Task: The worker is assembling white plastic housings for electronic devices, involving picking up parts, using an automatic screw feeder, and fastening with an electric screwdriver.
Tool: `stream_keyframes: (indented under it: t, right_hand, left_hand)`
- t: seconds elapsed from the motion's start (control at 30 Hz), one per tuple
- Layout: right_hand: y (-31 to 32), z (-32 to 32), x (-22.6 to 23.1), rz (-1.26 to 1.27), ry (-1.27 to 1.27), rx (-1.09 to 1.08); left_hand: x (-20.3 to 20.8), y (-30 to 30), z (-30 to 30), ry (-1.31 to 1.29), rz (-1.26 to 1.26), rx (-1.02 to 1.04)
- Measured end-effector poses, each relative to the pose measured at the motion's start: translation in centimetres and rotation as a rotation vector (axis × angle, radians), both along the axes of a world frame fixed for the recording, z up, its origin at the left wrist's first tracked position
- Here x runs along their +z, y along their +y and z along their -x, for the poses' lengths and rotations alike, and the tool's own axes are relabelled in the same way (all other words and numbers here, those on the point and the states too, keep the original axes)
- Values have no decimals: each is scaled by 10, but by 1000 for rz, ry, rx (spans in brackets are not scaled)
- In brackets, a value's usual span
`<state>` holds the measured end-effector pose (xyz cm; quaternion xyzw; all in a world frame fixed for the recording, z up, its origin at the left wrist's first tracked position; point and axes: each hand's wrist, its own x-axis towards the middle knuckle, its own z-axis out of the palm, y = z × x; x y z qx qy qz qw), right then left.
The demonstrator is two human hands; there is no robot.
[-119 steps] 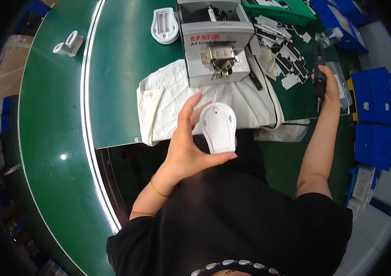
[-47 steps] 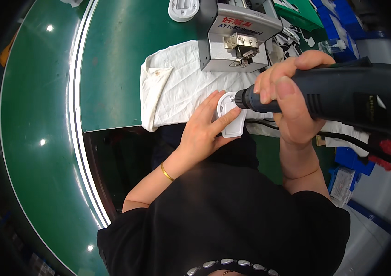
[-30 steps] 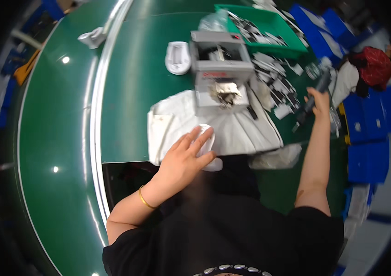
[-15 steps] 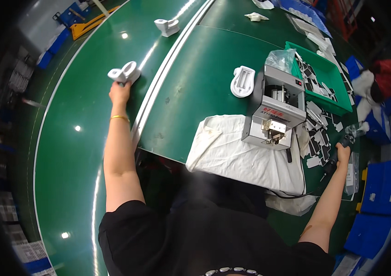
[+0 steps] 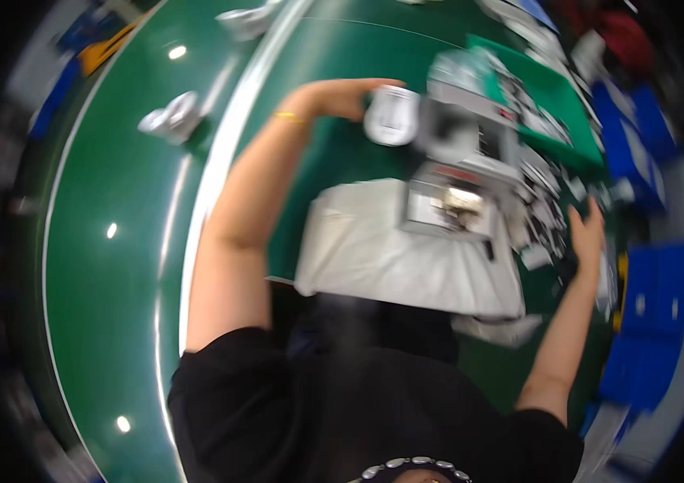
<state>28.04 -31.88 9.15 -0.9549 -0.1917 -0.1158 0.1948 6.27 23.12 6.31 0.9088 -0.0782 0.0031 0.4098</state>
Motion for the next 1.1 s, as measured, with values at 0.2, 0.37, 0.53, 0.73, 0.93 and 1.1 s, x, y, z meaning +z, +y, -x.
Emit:
stream_keyframes:
  t: [0.2, 0.37, 0.53, 0.73, 0.93, 1.1]
  right_hand:
    - [10, 59, 9, -139, 185, 122]
    - [31, 85, 16, -23, 151, 158]
    - [40, 68, -5, 44, 6, -28]
    - [35, 55, -10, 124, 74, 14]
    - [21, 61, -4, -589, 182, 12]
    - [43, 138, 59, -1004, 296, 256]
  left_hand:
    - [38, -23, 22, 151, 29, 26]
    - [46, -44, 59, 105, -341, 272]
    - [58, -67, 72, -42, 5, 201]
    - [46, -67, 86, 209, 183, 120]
    - [40, -80, 116, -56, 249, 468]
    - [50, -134, 172, -544, 160, 760]
